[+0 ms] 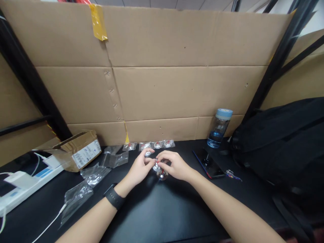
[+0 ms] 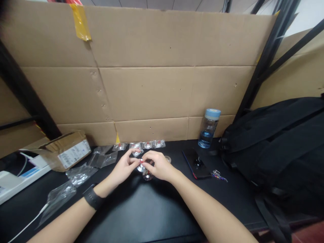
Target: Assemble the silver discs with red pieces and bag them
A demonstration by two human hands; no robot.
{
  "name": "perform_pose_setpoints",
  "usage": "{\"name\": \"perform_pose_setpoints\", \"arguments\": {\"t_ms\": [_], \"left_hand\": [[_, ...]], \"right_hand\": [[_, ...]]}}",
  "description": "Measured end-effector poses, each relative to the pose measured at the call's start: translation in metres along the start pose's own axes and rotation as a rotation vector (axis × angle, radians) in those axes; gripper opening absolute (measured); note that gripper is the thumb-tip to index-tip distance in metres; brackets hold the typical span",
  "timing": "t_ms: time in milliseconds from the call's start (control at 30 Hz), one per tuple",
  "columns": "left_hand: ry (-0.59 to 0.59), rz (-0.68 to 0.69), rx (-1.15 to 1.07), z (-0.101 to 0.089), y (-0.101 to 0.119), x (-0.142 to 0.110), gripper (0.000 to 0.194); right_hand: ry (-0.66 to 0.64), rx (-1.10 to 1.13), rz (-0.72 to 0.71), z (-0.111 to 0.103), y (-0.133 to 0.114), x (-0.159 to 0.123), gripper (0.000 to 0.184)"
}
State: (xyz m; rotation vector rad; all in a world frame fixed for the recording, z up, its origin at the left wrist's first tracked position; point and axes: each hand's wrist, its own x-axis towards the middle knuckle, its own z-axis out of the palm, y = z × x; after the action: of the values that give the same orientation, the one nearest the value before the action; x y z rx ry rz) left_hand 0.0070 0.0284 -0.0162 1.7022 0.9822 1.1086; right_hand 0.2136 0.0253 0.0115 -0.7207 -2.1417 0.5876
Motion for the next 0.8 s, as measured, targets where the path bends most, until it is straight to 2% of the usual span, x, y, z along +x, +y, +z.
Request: {"name": "perform_pose_setpoints", "arguments": {"t_ms": [67, 133, 200, 267, 400, 567, 700, 800], "left_hand": [[-0.045, 0.069, 0.197, -0.004, 0.006, -0.002, 0.032], [-0.135, 0.178, 0.49, -0.01, 0.011, -0.004, 0.025], [-0.186, 0.248, 0.743, -0.015, 0.009, -0.007, 0.027], [-0.19, 0.242, 0.895, -0.019, 0.002, -0.01, 0.03], [-0.227, 0.187, 0.986, -0.025, -0.012, -0.012, 0.042], [-0.282, 0.167, 1.02, -0.029, -0.008, -0.011, 0.042], [-0.172, 0.169, 1.09, -0.036, -0.006, -0.012, 0.039], [-0.134, 0.061, 1.165, -0.043, -0.006, -0.014, 0.035]], "right_hand": [[0.027, -0.035, 0.018, -0.001, 0.001, 0.0, 0.008], [0.061, -0.087, 0.046, -0.002, 0.005, 0.001, 0.008], [0.085, -0.162, 0.085, -0.004, 0.011, 0.001, 0.007], [0.097, -0.246, 0.139, -0.005, 0.018, 0.001, 0.007], [0.042, -0.345, 0.211, -0.008, 0.029, -0.001, 0.006], [-0.059, -0.432, 0.225, -0.008, 0.033, -0.002, 0.006], [-0.108, -0.483, 0.214, -0.007, 0.034, -0.003, 0.007], [-0.134, -0.487, 0.216, -0.007, 0.036, -0.004, 0.008]]}}
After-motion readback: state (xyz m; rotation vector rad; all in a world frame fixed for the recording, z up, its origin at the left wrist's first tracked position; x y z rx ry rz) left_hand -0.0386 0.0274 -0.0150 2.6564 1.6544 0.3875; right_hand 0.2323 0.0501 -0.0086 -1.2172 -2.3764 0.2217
